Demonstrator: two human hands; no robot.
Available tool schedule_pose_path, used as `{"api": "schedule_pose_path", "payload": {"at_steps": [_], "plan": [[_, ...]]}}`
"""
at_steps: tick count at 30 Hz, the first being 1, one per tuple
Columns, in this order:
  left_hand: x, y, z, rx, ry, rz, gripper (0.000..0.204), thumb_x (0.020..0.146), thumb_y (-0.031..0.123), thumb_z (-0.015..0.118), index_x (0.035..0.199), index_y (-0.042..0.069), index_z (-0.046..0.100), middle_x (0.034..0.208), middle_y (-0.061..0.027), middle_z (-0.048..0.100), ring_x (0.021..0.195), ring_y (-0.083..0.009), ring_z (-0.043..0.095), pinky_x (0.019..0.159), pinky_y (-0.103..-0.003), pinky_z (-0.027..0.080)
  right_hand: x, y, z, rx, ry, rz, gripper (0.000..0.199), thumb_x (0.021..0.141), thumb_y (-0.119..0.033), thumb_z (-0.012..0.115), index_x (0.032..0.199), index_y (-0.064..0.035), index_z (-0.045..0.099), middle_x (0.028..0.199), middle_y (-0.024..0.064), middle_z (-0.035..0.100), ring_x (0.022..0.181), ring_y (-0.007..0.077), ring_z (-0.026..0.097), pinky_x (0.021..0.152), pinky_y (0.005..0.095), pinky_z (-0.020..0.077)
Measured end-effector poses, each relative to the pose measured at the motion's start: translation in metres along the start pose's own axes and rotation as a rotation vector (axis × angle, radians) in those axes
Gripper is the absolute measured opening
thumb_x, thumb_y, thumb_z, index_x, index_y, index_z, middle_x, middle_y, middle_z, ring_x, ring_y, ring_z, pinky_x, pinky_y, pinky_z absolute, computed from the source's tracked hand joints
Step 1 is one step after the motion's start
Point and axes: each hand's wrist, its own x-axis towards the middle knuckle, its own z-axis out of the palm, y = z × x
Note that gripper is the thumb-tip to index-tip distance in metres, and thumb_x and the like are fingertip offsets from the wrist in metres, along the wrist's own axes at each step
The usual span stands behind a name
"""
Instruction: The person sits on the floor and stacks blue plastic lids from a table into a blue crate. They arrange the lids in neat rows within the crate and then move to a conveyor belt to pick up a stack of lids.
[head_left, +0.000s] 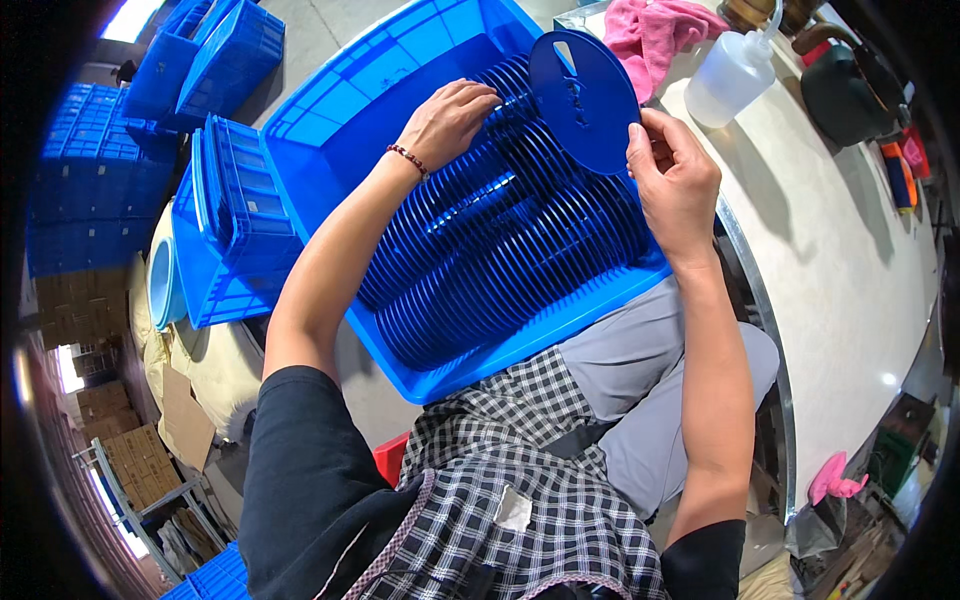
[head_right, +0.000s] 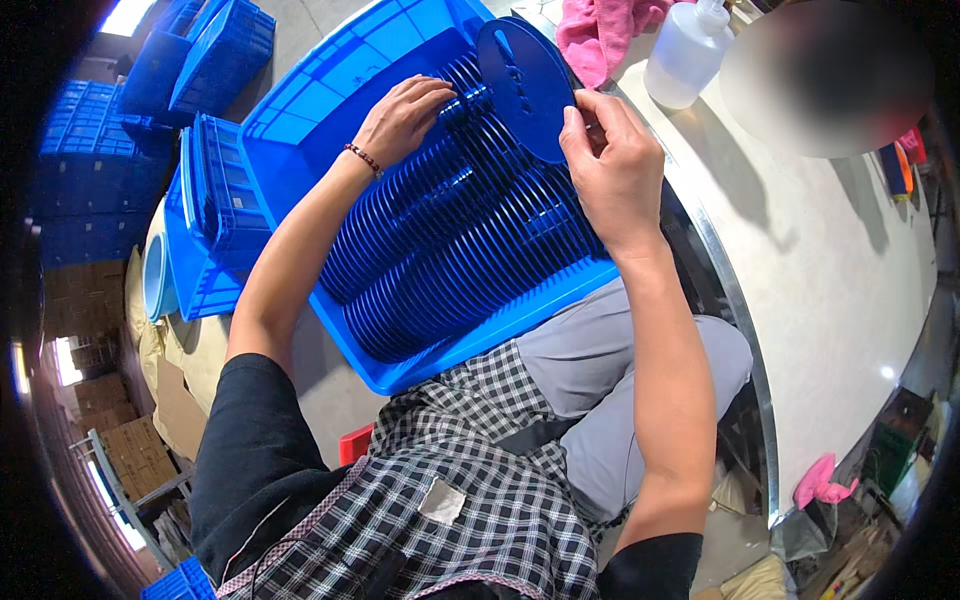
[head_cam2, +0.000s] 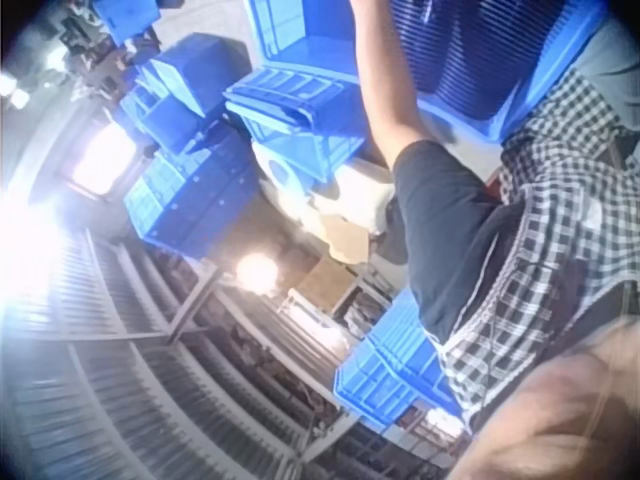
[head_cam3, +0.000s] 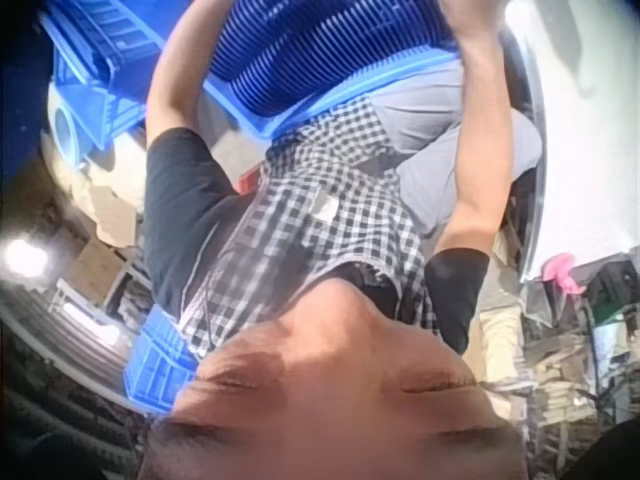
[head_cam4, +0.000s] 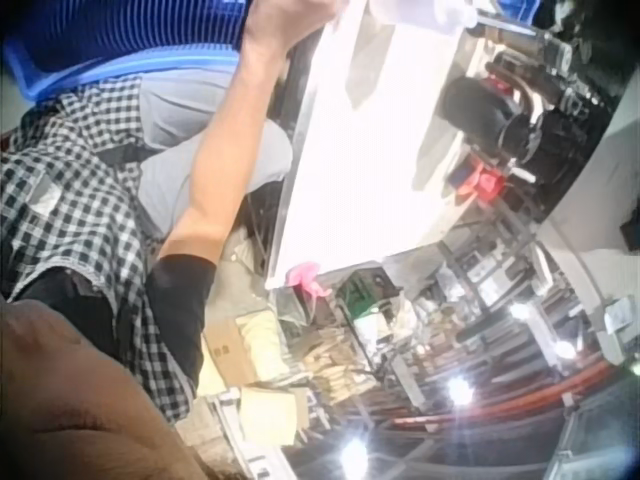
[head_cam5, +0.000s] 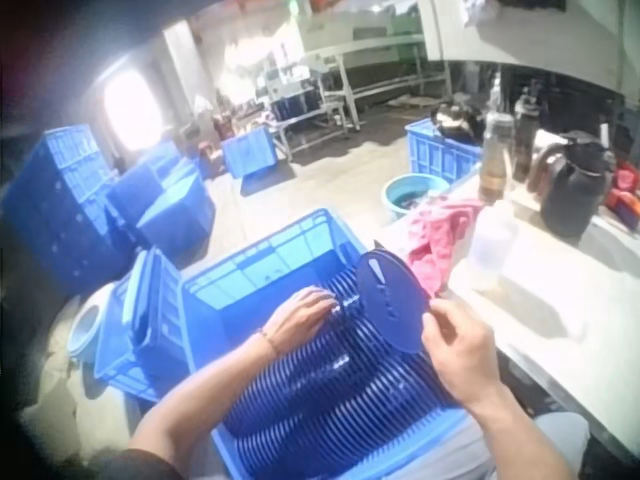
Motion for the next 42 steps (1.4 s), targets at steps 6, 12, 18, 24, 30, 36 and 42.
{"api": "schedule_pose_path", "payload": {"at_steps": [6,12,18,24,30,36,42], "plan": [[0.001,-0.001,-0.001,-0.01,-0.028,-0.028,0.029,0.095,0.011,0.071,0.124,0.009,0.071,0.128,-0.0092,0.068,0.122,-0.029,0.063,0.105,-0.041,0.053,0.002,-0.004,0.0,-0.013,0.017,-0.014,0.014,0.096,-0.005,0.073,0.109,0.0016,0.073,0.087,0.0093,0.072,0.07,0.0152,0.069,0.067,0.0303,0.0568],[-0.003,-0.004,-0.001,0.046,0.005,0.008,0.025,0.096,0.012,0.071,0.121,0.009,0.072,0.132,-0.0092,0.067,0.125,-0.0287,0.062,0.106,-0.041,0.052,0.004,-0.004,0.001,0.002,0.027,-0.033,0.015,0.096,-0.005,0.073,0.11,0.0017,0.073,0.087,0.0091,0.072,0.07,0.0153,0.07,0.066,0.0297,0.0567],[0.0,-0.004,0.001,-0.005,0.003,-0.018,0.025,0.097,0.012,0.069,0.122,0.007,0.071,0.137,-0.0108,0.065,0.132,-0.03,0.059,0.112,-0.042,0.049,0.001,-0.005,0.019,0.071,0.0,-0.018,0.016,0.096,-0.006,0.074,0.11,0.0002,0.072,0.088,0.0096,0.071,0.068,0.0161,0.068,0.064,0.0296,0.0551],[-0.005,-0.005,0.005,-0.009,0.018,-0.057,0.026,0.095,0.012,0.07,0.12,0.007,0.072,0.132,-0.0109,0.069,0.128,-0.0301,0.061,0.114,-0.042,0.047,0.003,0.002,0.04,0.045,-0.028,-0.11,0.018,0.095,-0.007,0.073,0.112,-0.002,0.072,0.092,0.0126,0.072,0.071,0.0236,0.069,0.065,0.0336,0.0558],[-0.004,-0.001,0.003,0.04,0.024,-0.046,0.028,0.093,0.011,0.071,0.12,0.007,0.073,0.127,-0.0103,0.071,0.126,-0.0279,0.062,0.112,-0.04,0.048,0.003,0.011,0.052,-0.024,-0.048,-0.201,0.019,0.096,-0.008,0.073,0.114,-0.0023,0.07,0.096,0.0149,0.071,0.073,0.0312,0.07,0.065,0.0379,0.0566],[-0.005,0.001,0.001,0.029,0.095,-0.05,0.021,0.091,0.01,0.073,0.111,0.006,0.075,0.119,-0.0094,0.074,0.12,-0.0266,0.065,0.106,-0.039,0.051,0.0,0.0,0.056,-0.078,-0.16,-0.231,0.024,0.097,-0.013,0.074,0.118,-0.0033,0.068,0.1,0.0151,0.07,0.074,0.0327,0.07,0.065,0.0386,0.057],[-0.002,0.004,-0.009,-0.063,0.336,-0.191,0.01,0.091,0.006,0.074,0.101,0.006,0.075,0.105,-0.0099,0.076,0.104,-0.029,0.069,0.093,-0.04,0.055,0.004,-0.007,0.045,-0.094,-0.037,-0.167,0.023,0.1,-0.025,0.072,0.113,-0.006,0.071,0.098,0.0124,0.072,0.076,0.0319,0.072,0.067,0.0413,0.0579]]}}
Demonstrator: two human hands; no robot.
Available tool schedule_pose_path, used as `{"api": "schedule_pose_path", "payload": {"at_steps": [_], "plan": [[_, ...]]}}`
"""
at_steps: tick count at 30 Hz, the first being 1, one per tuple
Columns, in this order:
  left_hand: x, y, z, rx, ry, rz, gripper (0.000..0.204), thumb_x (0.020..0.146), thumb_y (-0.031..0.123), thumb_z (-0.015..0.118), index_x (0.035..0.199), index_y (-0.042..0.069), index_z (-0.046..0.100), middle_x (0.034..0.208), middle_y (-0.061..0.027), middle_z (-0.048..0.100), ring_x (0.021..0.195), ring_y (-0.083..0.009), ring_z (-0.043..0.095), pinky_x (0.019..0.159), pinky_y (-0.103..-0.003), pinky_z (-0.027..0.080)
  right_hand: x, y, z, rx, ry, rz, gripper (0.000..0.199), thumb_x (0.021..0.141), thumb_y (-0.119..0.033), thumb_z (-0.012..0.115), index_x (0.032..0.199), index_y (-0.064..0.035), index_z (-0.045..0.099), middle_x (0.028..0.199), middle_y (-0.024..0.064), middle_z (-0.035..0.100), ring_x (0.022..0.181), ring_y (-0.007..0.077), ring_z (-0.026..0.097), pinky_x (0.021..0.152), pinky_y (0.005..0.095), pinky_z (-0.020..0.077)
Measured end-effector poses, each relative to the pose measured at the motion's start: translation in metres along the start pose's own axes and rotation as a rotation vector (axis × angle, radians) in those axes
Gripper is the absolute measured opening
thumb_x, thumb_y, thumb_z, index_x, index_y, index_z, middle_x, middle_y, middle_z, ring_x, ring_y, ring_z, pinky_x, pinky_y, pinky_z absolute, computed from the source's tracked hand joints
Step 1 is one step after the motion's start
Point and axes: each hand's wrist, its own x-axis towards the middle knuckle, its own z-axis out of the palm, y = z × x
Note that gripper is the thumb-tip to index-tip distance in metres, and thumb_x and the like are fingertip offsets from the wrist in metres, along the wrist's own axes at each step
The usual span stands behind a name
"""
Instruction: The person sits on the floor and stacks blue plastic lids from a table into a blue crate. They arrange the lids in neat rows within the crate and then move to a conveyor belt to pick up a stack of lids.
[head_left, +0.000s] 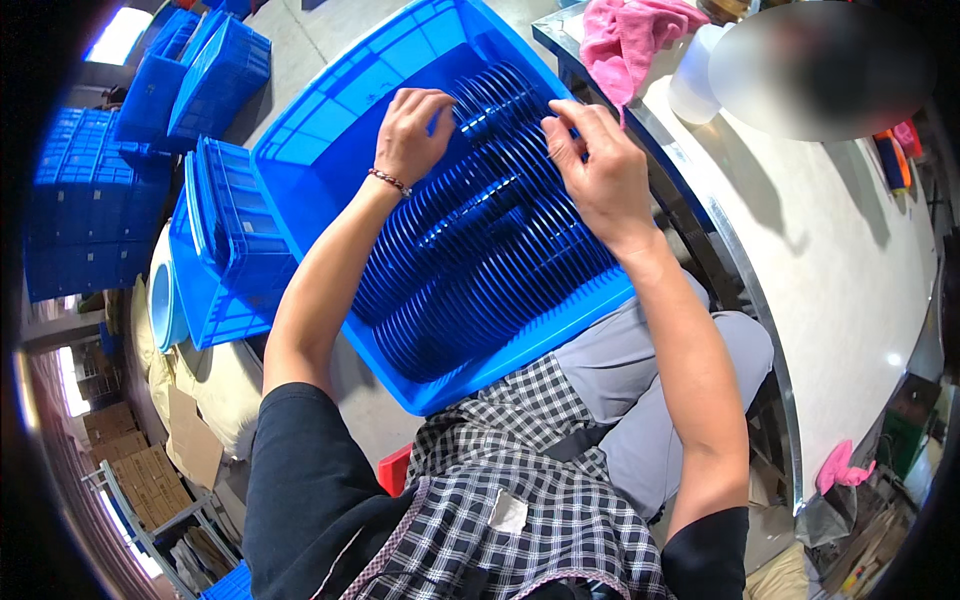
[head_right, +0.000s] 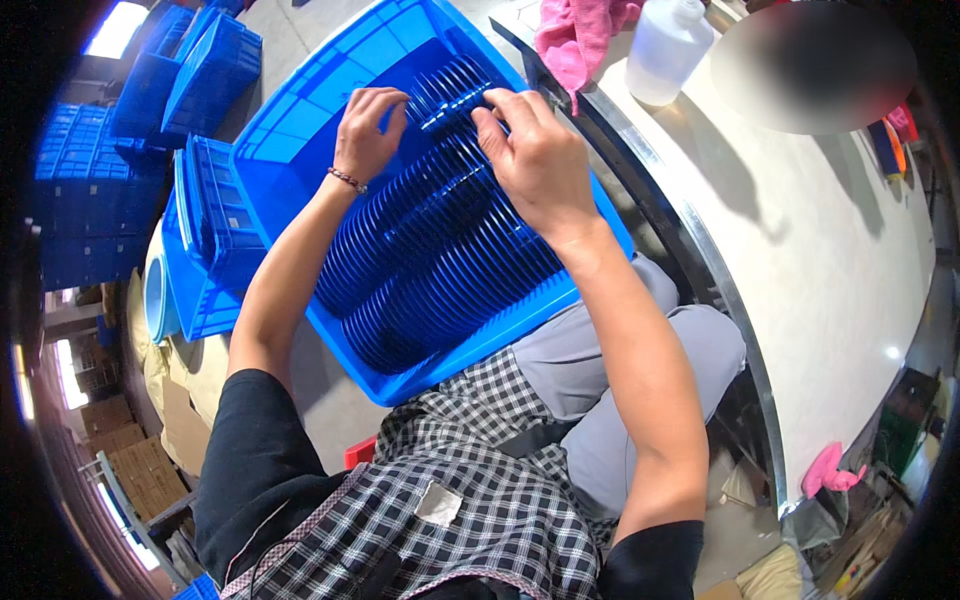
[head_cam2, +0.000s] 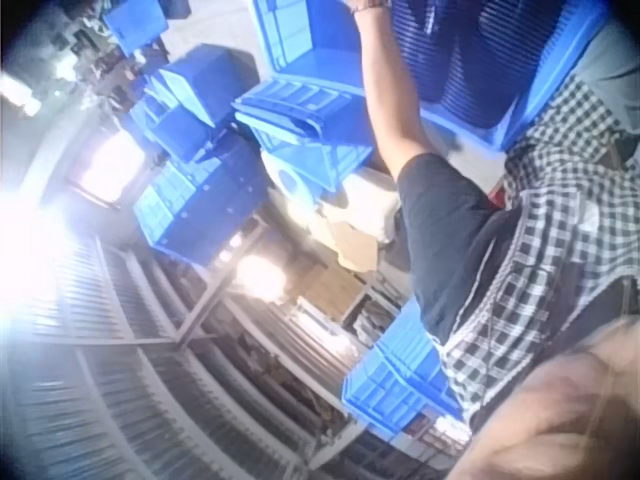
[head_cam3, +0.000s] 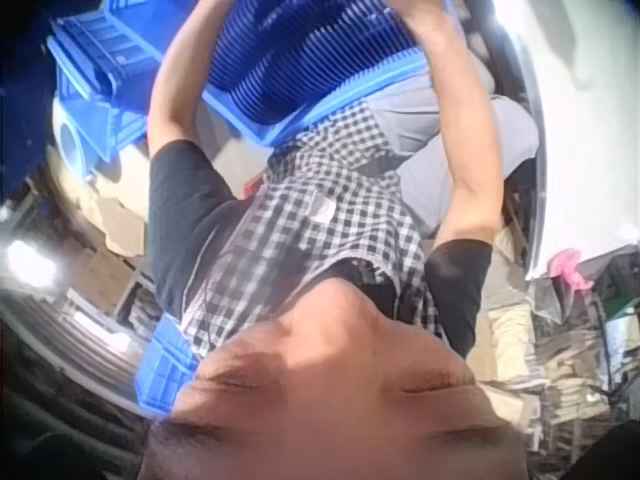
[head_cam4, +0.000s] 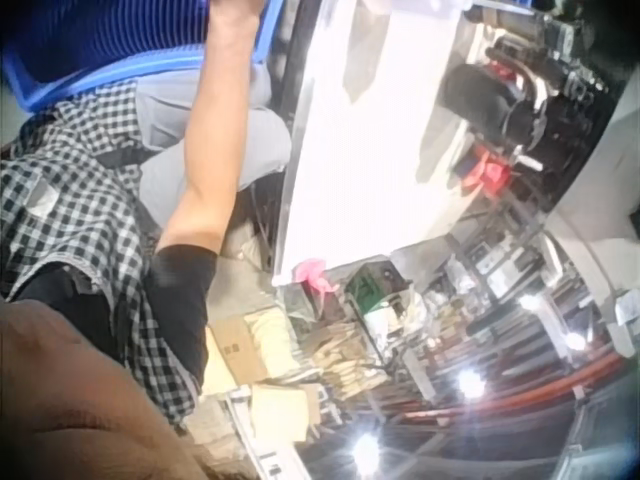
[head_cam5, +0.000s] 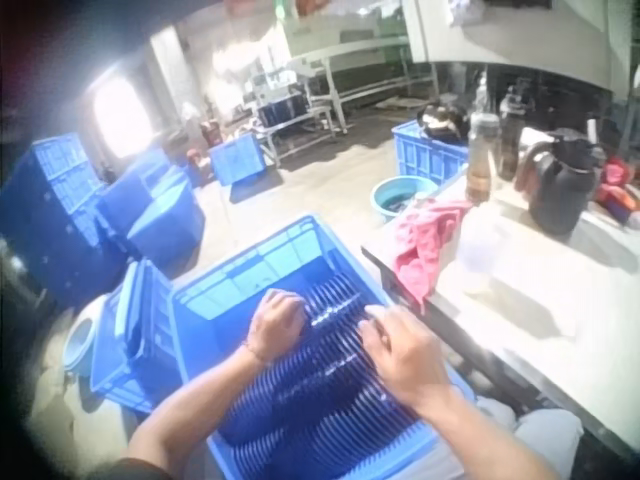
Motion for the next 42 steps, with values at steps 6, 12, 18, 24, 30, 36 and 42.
{"api": "schedule_pose_path", "payload": {"at_steps": [6,12,18,24,30,36,42], "plan": [[0.036,-0.021,0.021,-0.154,0.081,-0.411,0.025,0.1,0.019,0.07,0.122,0.009,0.074,0.112,-0.0127,0.075,0.114,-0.0245,0.07,0.092,-0.034,0.059,0.008,0.01,-0.018,0.076,0.098,0.093,0.017,0.102,-0.018,0.068,0.109,-0.0034,0.072,0.095,0.015,0.074,0.076,0.031,0.072,0.07,0.0385,0.0569],[0.046,-0.099,0.065,-0.268,-0.332,-0.812,0.063,0.108,0.058,0.046,0.143,0.009,0.064,0.149,-0.0185,0.061,0.138,-0.0345,0.057,0.116,-0.041,0.043,0.009,0.016,-0.033,0.056,0.103,0.079,0.019,0.104,-0.016,0.068,0.113,-0.0006,0.075,0.09,0.0088,0.073,0.072,0.014,0.066,0.069,0.0292,0.054],[0.032,-0.083,0.07,-0.471,-0.644,-0.879,0.083,0.107,0.072,0.03,0.151,0.008,0.058,0.159,-0.0174,0.051,0.151,-0.0299,0.043,0.124,-0.044,0.03,0.007,0.016,-0.046,0.076,0.065,0.144,0.017,0.103,-0.018,0.066,0.103,-0.002,0.072,0.091,0.0175,0.074,0.079,0.0348,0.072,0.071,0.0413,0.0562],[0.013,-0.097,0.066,-0.488,-0.195,-0.883,0.073,0.109,0.064,0.04,0.145,0.004,0.063,0.149,-0.0185,0.062,0.144,-0.0288,0.052,0.12,-0.037,0.038,0.003,0.011,-0.043,0.044,-0.021,0.131,0.017,0.102,-0.019,0.065,0.099,-0.0034,0.071,0.092,0.0184,0.074,0.084,0.0405,0.071,0.073,0.0459,0.0567],[-0.004,-0.084,0.058,-0.8,-0.405,-1.156,0.07,0.111,0.062,0.036,0.154,0.011,0.055,0.162,-0.0158,0.046,0.146,-0.0335,0.046,0.121,-0.05,0.036,0.0,0.015,-0.05,-0.018,-0.038,0.186,0.02,0.102,-0.021,0.065,0.095,-0.0031,0.07,0.091,0.0195,0.074,0.084,0.0424,0.071,0.073,0.0483,0.0568],[-0.016,-0.085,0.068,-0.618,-0.265,-1.083,0.064,0.112,0.058,0.039,0.149,0.01,0.061,0.155,-0.0142,0.056,0.142,-0.0291,0.052,0.117,-0.041,0.041,-0.003,0.017,-0.047,-0.028,-0.078,0.198,0.022,0.103,-0.022,0.065,0.095,-0.0022,0.07,0.091,0.0197,0.074,0.084,0.042,0.071,0.074,0.0486,0.0565],[0.015,-0.077,0.089,-0.586,-0.338,-0.87,0.064,0.112,0.056,0.038,0.136,0.006,0.071,0.143,-0.0164,0.067,0.14,-0.0262,0.057,0.119,-0.035,0.038,0.003,0.02,-0.065,-0.012,-0.029,0.247,0.025,0.104,-0.023,0.063,0.093,-0.0016,0.071,0.088,0.0202,0.073,0.082,0.0412,0.071,0.074,0.0472,0.0557]]}}
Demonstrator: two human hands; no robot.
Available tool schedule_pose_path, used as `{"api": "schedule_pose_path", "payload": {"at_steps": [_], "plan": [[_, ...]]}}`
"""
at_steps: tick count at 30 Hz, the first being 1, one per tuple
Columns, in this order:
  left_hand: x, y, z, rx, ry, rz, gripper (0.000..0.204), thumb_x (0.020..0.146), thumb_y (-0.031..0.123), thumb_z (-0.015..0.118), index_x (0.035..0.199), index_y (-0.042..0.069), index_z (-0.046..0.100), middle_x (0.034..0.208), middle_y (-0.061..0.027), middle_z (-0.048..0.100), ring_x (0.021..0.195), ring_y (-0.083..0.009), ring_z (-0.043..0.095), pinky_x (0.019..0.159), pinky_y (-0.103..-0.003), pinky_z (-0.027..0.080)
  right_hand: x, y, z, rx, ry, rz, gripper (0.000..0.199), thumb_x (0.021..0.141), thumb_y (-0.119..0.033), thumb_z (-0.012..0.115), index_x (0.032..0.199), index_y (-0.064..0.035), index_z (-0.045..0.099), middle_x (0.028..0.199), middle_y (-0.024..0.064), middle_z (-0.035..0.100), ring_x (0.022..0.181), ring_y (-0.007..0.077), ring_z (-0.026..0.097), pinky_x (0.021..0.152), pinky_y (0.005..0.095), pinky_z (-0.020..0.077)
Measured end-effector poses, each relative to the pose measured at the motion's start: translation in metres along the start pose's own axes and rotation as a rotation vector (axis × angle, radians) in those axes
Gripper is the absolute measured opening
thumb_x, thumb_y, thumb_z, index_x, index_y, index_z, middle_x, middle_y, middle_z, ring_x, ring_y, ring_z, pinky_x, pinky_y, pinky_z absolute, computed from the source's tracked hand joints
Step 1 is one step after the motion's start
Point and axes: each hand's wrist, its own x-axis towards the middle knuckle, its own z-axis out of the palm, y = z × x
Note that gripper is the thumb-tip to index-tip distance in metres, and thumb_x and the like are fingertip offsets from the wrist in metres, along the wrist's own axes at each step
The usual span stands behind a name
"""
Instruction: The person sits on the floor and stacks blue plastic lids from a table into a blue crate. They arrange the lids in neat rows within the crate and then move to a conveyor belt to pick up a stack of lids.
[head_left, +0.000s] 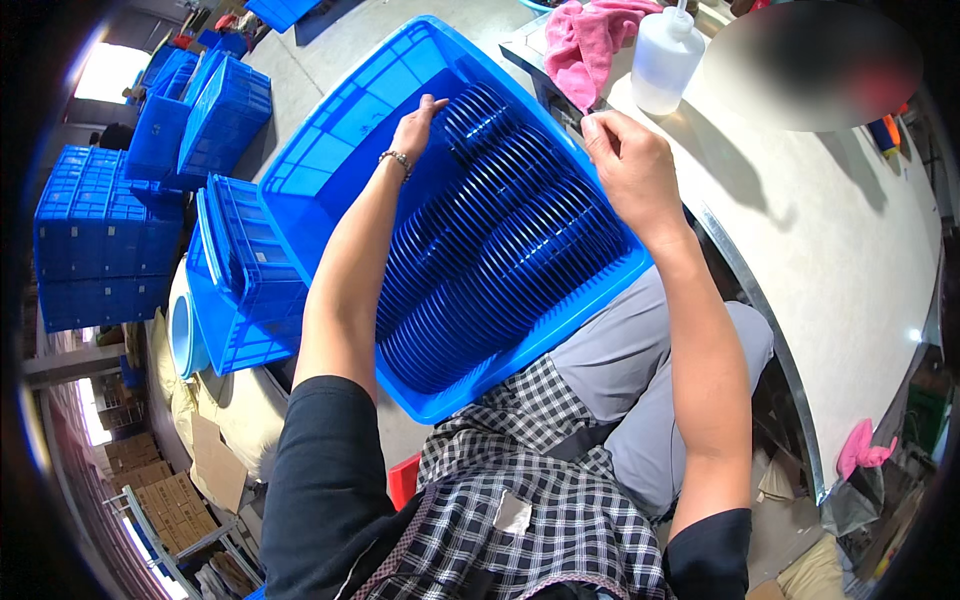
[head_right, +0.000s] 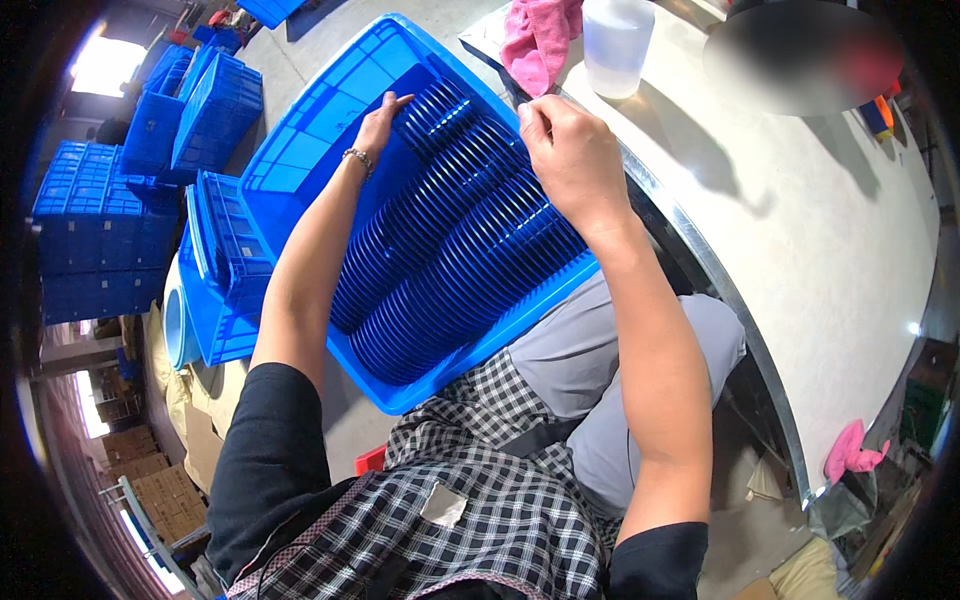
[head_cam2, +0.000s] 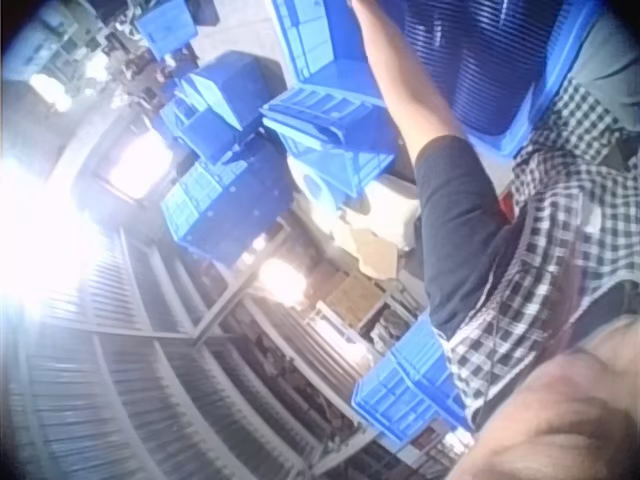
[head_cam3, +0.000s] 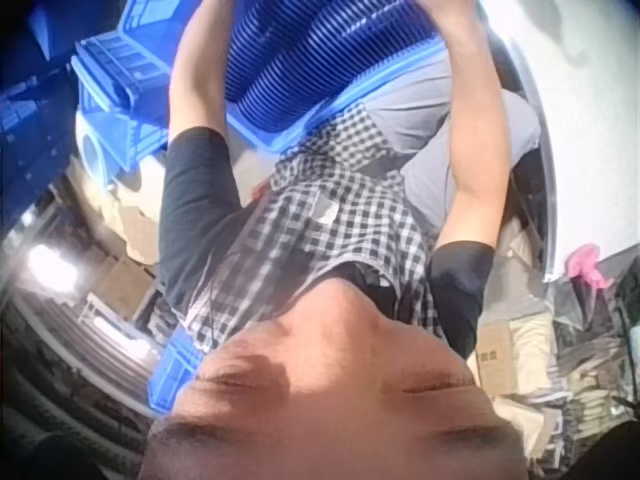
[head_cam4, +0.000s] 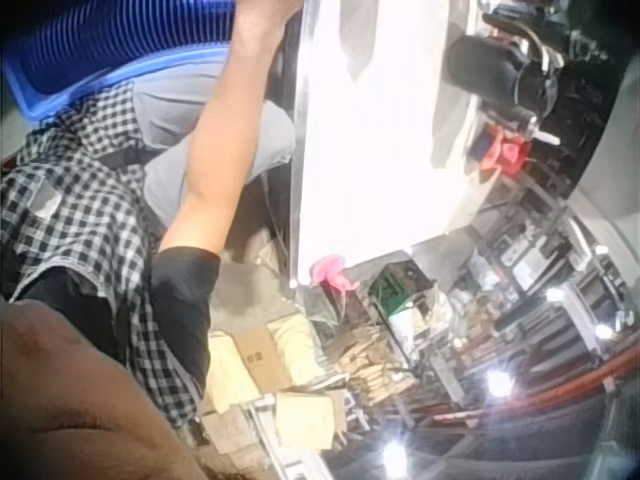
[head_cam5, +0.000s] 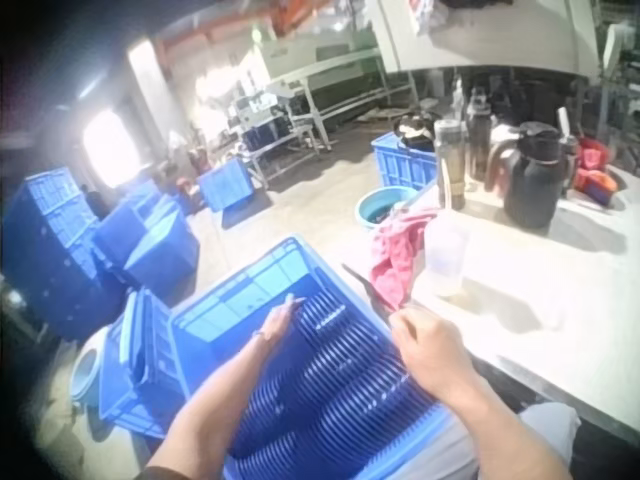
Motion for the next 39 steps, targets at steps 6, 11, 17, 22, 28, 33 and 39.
{"api": "schedule_pose_path", "payload": {"at_steps": [6,11,17,22,28,33,39], "plan": [[-0.012,-0.024,-0.037,-0.253,0.549,0.019,0.049,0.111,0.04,0.051,0.122,-0.002,0.074,0.116,-0.0101,0.076,0.109,-0.0193,0.068,0.099,-0.033,0.051,0.004,-0.005,-0.01,0.01,-0.026,0.042,0.026,0.103,-0.025,0.063,0.095,-0.0021,0.073,0.089,0.0223,0.073,0.084,0.0429,0.071,0.077,0.0496,0.0546],[-0.172,0.03,0.034,-0.374,0.476,0.087,0.021,0.102,0.01,0.06,0.12,0.001,0.069,0.112,-0.0075,0.071,0.096,-0.0167,0.065,0.087,-0.029,0.053,-0.003,0.01,-0.029,-0.262,-0.191,0.079,0.029,0.103,-0.029,0.061,0.098,-0.0033,0.074,0.096,0.0231,0.074,0.091,0.0446,0.071,0.082,0.0524,0.0553],[-0.413,0.111,0.097,0.081,-0.688,0.933,0.037,0.095,0.012,0.066,0.132,0.012,0.067,0.148,-0.0095,0.061,0.14,-0.0258,0.055,0.118,-0.049,0.039,-0.008,-0.001,-0.023,-0.261,-0.219,0.04,0.026,0.101,-0.029,0.063,0.101,-0.0065,0.075,0.102,0.02,0.075,0.095,0.0429,0.071,0.086,0.0514,0.0556],[-0.431,0.118,0.155,0.236,-0.696,0.911,0.033,0.103,0.025,0.06,0.133,0.016,0.068,0.163,-0.009,0.047,0.153,-0.0241,0.041,0.125,-0.052,0.023,-0.052,0.035,-0.063,-0.334,-0.127,0.052,0.034,0.102,-0.037,0.057,0.108,-0.0093,0.076,0.108,0.0179,0.076,0.103,0.0391,0.071,0.091,0.0489,0.0558],[-0.437,0.092,0.17,0.475,-0.545,1.097,0.031,0.096,0.025,0.066,0.125,0.015,0.073,0.152,-0.0072,0.059,0.151,-0.0257,0.043,0.125,-0.058,0.023,-0.195,-0.012,-0.141,-0.482,0.264,0.136,0.024,0.102,-0.029,0.063,0.108,-0.0071,0.072,0.103,0.0148,0.073,0.097,0.0369,0.071,0.083,0.0445,0.0575],[-0.444,0.085,0.182,0.372,-0.596,1.205,0.026,0.093,0.023,0.069,0.116,0.013,0.075,0.143,-0.0081,0.065,0.143,-0.0275,0.05,0.125,-0.059,0.022,-0.37,-0.062,-0.203,-0.798,0.642,0.076,0.021,0.091,-0.009,0.073,0.112,-0.0058,0.072,0.124,0.0099,0.069,0.113,0.031,0.066,0.097,0.0432,0.051],[-0.391,0.116,0.199,0.312,-0.65,1.221,0.017,0.089,0.014,0.073,0.105,0.009,0.078,0.135,-0.0129,0.07,0.132,-0.0332,0.06,0.118,-0.056,0.036,-0.455,-0.08,-0.253,-1.083,0.557,0.47,0.022,0.093,-0.025,0.074,0.108,-0.0085,0.076,0.129,0.0107,0.068,0.13,0.0292,0.057,0.118,0.0502,0.0326]]}}
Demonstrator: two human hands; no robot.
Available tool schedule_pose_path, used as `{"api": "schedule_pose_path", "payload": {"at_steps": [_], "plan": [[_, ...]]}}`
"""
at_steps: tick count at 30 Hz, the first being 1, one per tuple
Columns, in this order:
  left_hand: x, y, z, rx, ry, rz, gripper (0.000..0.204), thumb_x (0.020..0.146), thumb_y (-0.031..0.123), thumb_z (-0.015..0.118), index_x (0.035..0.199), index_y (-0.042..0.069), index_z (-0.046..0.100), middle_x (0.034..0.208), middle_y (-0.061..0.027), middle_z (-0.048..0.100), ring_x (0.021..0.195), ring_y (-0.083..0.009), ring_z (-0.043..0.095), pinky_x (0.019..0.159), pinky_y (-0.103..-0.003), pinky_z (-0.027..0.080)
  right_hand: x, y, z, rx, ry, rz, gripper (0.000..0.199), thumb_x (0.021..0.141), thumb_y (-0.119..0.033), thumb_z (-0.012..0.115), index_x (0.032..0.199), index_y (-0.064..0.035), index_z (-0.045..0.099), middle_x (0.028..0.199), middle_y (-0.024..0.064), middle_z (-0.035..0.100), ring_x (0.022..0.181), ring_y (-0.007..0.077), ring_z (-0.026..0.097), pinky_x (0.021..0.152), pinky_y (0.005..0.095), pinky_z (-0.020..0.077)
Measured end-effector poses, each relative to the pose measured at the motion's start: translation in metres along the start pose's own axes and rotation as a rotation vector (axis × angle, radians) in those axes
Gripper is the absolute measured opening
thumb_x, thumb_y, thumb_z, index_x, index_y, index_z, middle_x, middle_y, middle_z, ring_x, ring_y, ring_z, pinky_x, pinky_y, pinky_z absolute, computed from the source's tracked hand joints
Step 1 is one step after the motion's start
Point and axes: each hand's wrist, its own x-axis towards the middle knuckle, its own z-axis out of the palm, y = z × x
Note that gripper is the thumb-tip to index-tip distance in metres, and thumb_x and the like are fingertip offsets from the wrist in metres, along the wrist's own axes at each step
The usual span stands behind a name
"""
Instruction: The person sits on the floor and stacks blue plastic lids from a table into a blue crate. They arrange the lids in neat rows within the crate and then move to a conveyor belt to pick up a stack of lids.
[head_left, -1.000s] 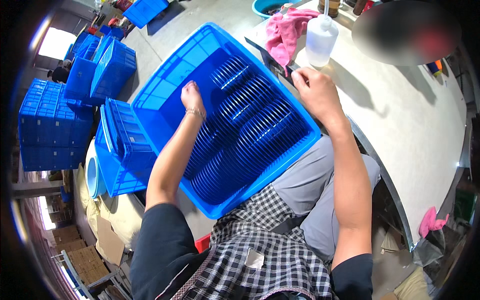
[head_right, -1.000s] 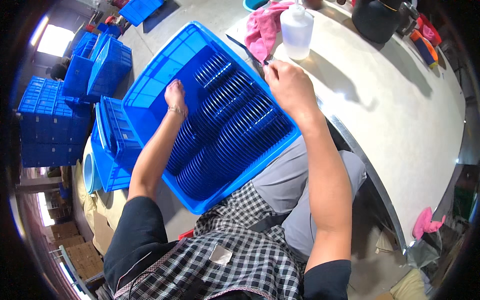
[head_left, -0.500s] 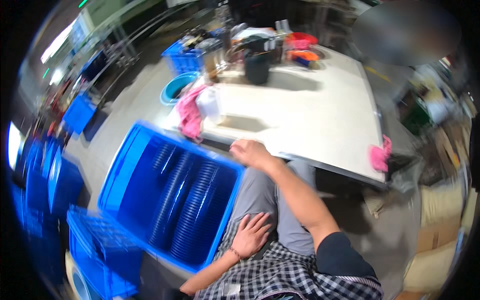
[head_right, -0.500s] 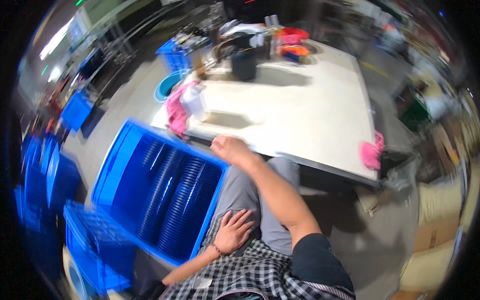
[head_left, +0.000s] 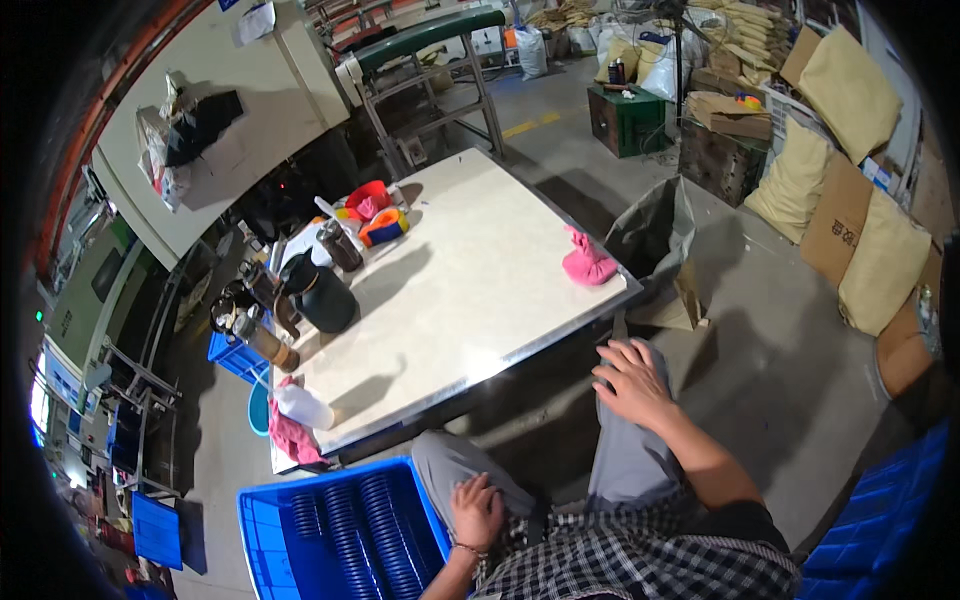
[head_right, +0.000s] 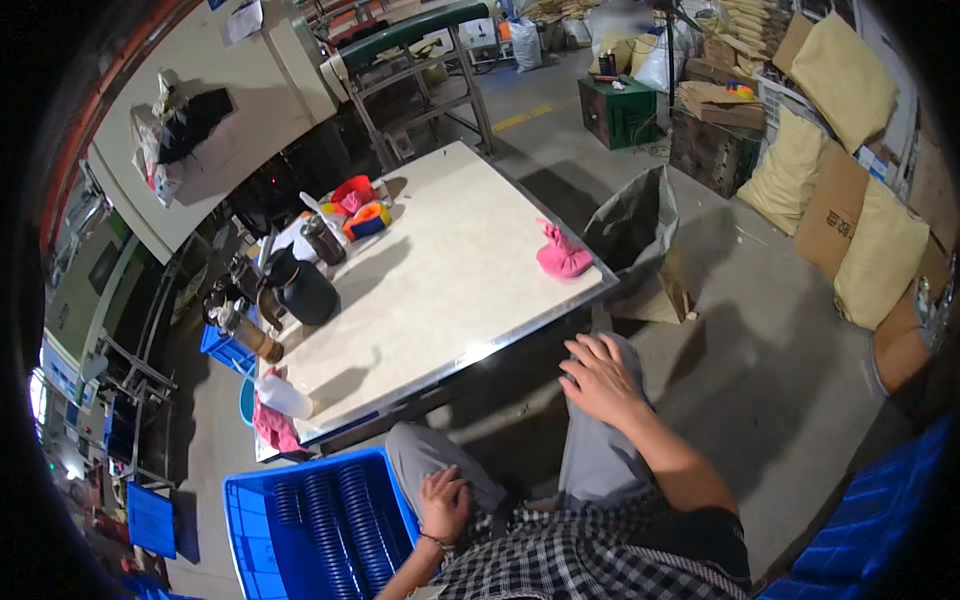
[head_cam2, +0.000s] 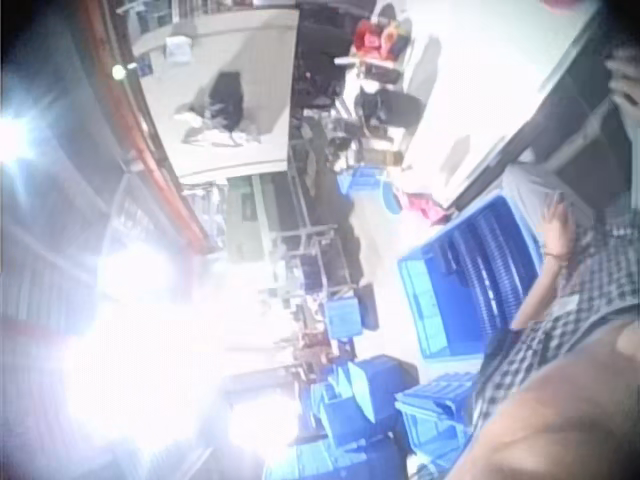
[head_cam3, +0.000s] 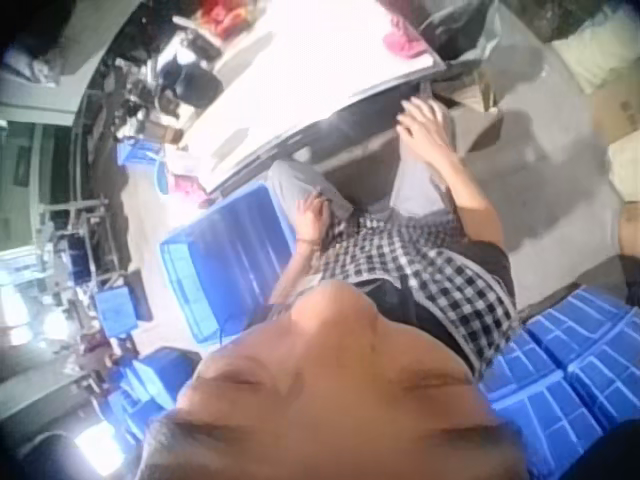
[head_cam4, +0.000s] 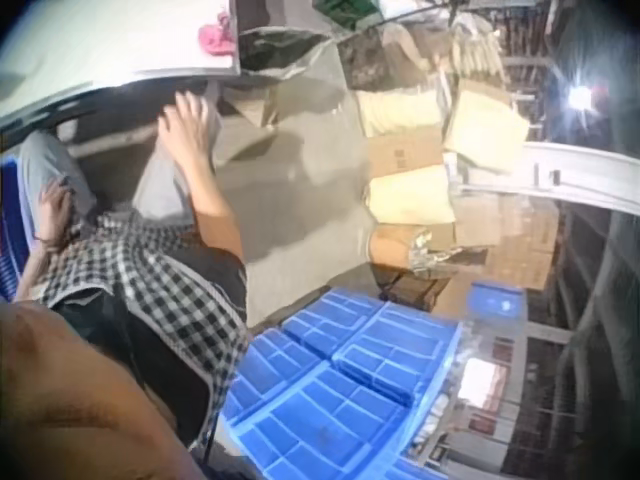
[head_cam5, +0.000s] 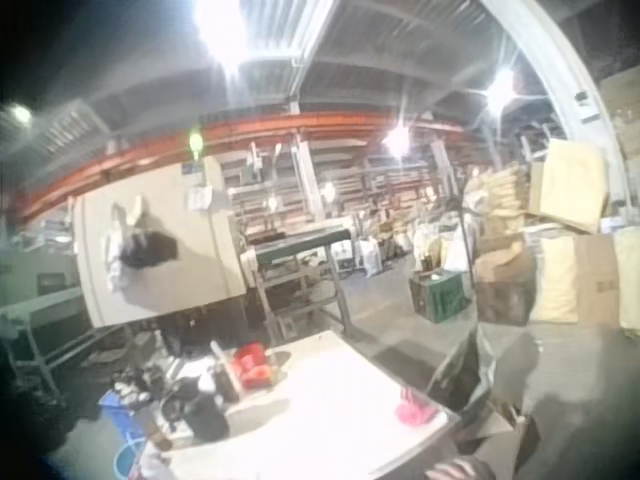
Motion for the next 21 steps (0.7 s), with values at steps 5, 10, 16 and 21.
{"api": "schedule_pose_path", "payload": {"at_steps": [5,10,16,21], "plan": [[0.115,-0.051,-0.059,0.132,-0.281,0.338,0.027,0.091,0.019,0.073,0.117,0.011,0.075,0.134,-0.0108,0.07,0.132,-0.0303,0.06,0.116,-0.053,0.04,-0.019,0.093,-0.029,-0.04,-0.405,0.074,0.021,0.092,-0.029,0.073,0.098,-0.0094,0.077,0.095,0.0083,0.076,0.104,0.0273,0.067,0.105,0.0429,0.0423],[0.182,-0.089,-0.062,0.081,-0.663,0.612,0.023,0.092,0.024,0.069,0.11,0.011,0.073,0.115,-0.0069,0.075,0.112,-0.0273,0.068,0.096,-0.042,0.052,-0.026,0.145,-0.04,0.194,-0.242,-0.114,0.016,0.078,-0.021,0.082,0.086,-0.0103,0.074,0.079,0.0054,0.07,0.077,0.0259,0.068,0.076,0.0383,0.0508],[0.209,-0.099,-0.065,-0.085,-0.865,0.55,0.017,0.085,0.025,0.07,0.096,0.012,0.069,0.097,-0.0059,0.07,0.098,-0.0256,0.068,0.087,-0.039,0.052,-0.019,0.203,-0.037,0.289,-0.504,-0.022,0.012,0.074,-0.017,0.081,0.08,-0.0144,0.07,0.074,0.0018,0.064,0.075,0.0239,0.065,0.074,0.0384,0.0467],[0.194,-0.093,-0.073,-0.155,-1.023,0.429,0.017,0.076,0.022,0.07,0.089,0.012,0.069,0.089,-0.0049,0.068,0.088,-0.0245,0.069,0.077,-0.042,0.052,0.016,0.253,-0.039,0.421,-0.801,0.028,0.02,0.075,-0.015,0.078,0.092,-0.0137,0.067,0.085,0.0063,0.061,0.082,0.0275,0.061,0.078,0.0438,0.0437]]}}
